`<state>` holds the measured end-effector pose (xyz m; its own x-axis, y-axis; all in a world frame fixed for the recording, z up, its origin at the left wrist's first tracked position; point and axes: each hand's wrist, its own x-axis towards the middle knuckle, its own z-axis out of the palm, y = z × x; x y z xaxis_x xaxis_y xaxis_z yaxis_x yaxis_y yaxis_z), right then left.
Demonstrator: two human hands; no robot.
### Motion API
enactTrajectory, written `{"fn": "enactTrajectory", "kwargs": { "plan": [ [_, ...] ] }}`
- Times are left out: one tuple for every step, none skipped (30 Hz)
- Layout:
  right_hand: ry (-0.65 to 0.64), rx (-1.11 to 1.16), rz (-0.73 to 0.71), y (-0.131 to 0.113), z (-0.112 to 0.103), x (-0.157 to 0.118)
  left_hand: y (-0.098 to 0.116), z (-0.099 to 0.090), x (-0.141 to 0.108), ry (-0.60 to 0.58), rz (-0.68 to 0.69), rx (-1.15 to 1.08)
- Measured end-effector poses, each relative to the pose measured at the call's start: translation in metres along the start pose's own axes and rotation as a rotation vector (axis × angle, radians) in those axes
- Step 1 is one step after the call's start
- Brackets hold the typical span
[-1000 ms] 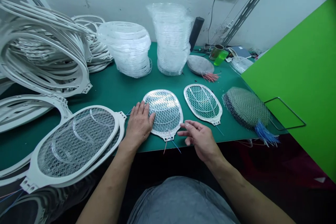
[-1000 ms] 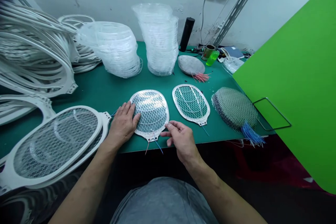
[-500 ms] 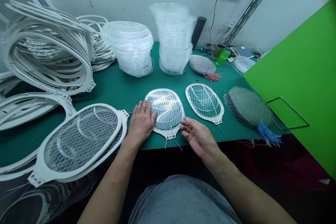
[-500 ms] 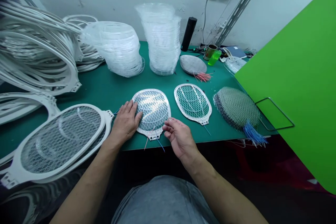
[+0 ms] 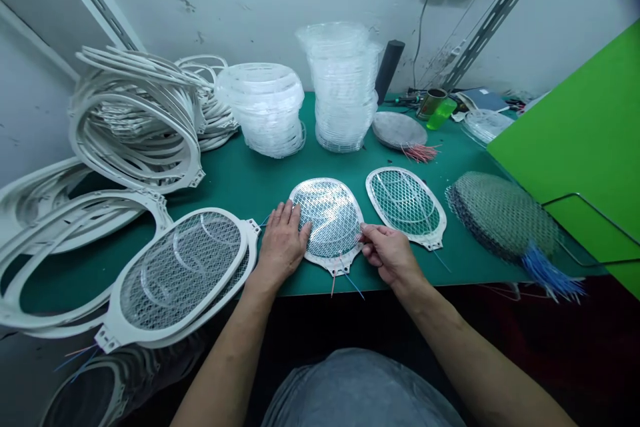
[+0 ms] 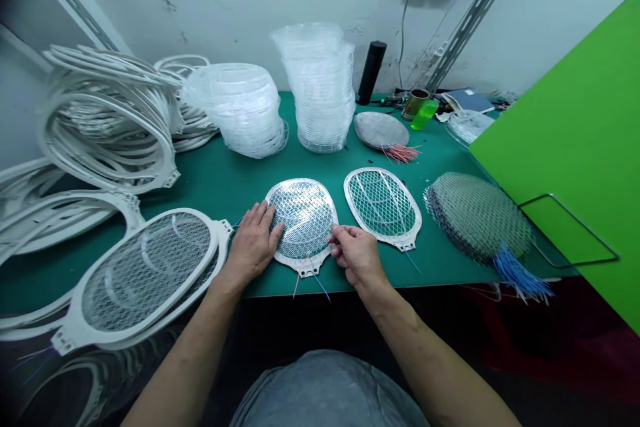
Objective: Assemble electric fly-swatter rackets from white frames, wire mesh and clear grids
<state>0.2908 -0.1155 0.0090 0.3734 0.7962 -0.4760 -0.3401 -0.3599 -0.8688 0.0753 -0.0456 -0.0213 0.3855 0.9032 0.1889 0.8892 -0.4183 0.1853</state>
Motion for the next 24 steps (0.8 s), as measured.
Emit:
{"fn": "enactTrajectory", "kwargs": {
  "plan": [
    [0.001, -0.014, -0.012, -0.002, 0.001, 0.001, 0.000, 0.000, 0.000, 0.002, 0.001, 0.002],
    [0.006, -0.042, -0.026, -0.003, 0.001, 0.003, -0.001, 0.000, 0.000, 0.003, 0.002, 0.003],
    [0.014, -0.077, -0.038, -0.004, 0.002, 0.005, -0.001, 0.000, 0.000, 0.002, 0.004, 0.002],
    [0.020, -0.112, -0.051, -0.005, 0.003, 0.008, -0.001, 0.000, 0.000, 0.002, 0.004, -0.001],
    [0.020, -0.141, -0.066, -0.005, 0.003, 0.011, -0.001, -0.001, 0.000, 0.005, 0.003, -0.007],
    [0.017, -0.162, -0.087, -0.004, 0.002, 0.015, -0.001, -0.002, -0.001, 0.012, 0.001, -0.017],
    [0.011, -0.178, -0.114, -0.002, 0.002, 0.018, -0.001, -0.003, -0.001, 0.019, -0.005, -0.030],
    [0.001, -0.192, -0.141, 0.000, 0.001, 0.021, -0.001, -0.003, -0.001, 0.025, -0.011, -0.045],
    [-0.012, -0.207, -0.168, 0.002, 0.000, 0.024, -0.002, -0.004, -0.002, 0.026, -0.016, -0.061],
    [-0.026, -0.226, -0.192, 0.005, -0.002, 0.026, -0.002, -0.004, -0.002, 0.022, -0.021, -0.076],
    [-0.035, -0.249, -0.211, 0.007, -0.003, 0.028, -0.002, -0.004, -0.002, 0.014, -0.024, -0.088],
    [-0.042, -0.271, -0.225, 0.008, -0.005, 0.029, -0.003, -0.004, -0.002, 0.005, -0.026, -0.099],
    [-0.048, -0.296, -0.240, 0.009, -0.007, 0.030, -0.004, -0.004, -0.002, 0.000, -0.029, -0.108],
    [-0.052, -0.320, -0.258, 0.009, -0.008, 0.031, -0.005, -0.003, -0.002, -0.002, -0.030, -0.117],
    [-0.057, -0.342, -0.278, 0.009, -0.009, 0.031, -0.006, -0.003, -0.002, -0.001, -0.030, -0.127],
    [-0.061, -0.358, -0.296, 0.008, -0.010, 0.031, -0.007, -0.002, -0.002, 0.003, -0.031, -0.138],
    [-0.064, -0.372, -0.313, 0.007, -0.011, 0.031, -0.008, -0.002, -0.002, 0.007, -0.031, -0.150],
    [-0.063, -0.386, -0.330, 0.006, -0.011, 0.031, -0.008, -0.002, -0.002, 0.010, -0.032, -0.160],
    [-0.061, -0.399, -0.346, 0.005, -0.012, 0.030, -0.009, -0.002, -0.002, 0.013, -0.032, -0.165],
    [-0.060, -0.410, -0.359, 0.004, -0.012, 0.030, -0.009, -0.002, -0.002, 0.016, -0.034, -0.167],
    [-0.062, -0.419, -0.369, 0.004, -0.012, 0.029, -0.009, -0.002, -0.002, 0.020, -0.036, -0.164],
    [-0.068, -0.425, -0.377, 0.003, -0.012, 0.028, -0.009, -0.002, -0.002, 0.024, -0.036, -0.158],
    [-0.079, -0.429, -0.381, 0.004, -0.012, 0.028, -0.009, -0.002, -0.002, 0.027, -0.035, -0.151],
    [-0.090, -0.427, -0.378, 0.004, -0.012, 0.028, -0.008, -0.002, -0.003, 0.031, -0.032, -0.144]
  ]
}}
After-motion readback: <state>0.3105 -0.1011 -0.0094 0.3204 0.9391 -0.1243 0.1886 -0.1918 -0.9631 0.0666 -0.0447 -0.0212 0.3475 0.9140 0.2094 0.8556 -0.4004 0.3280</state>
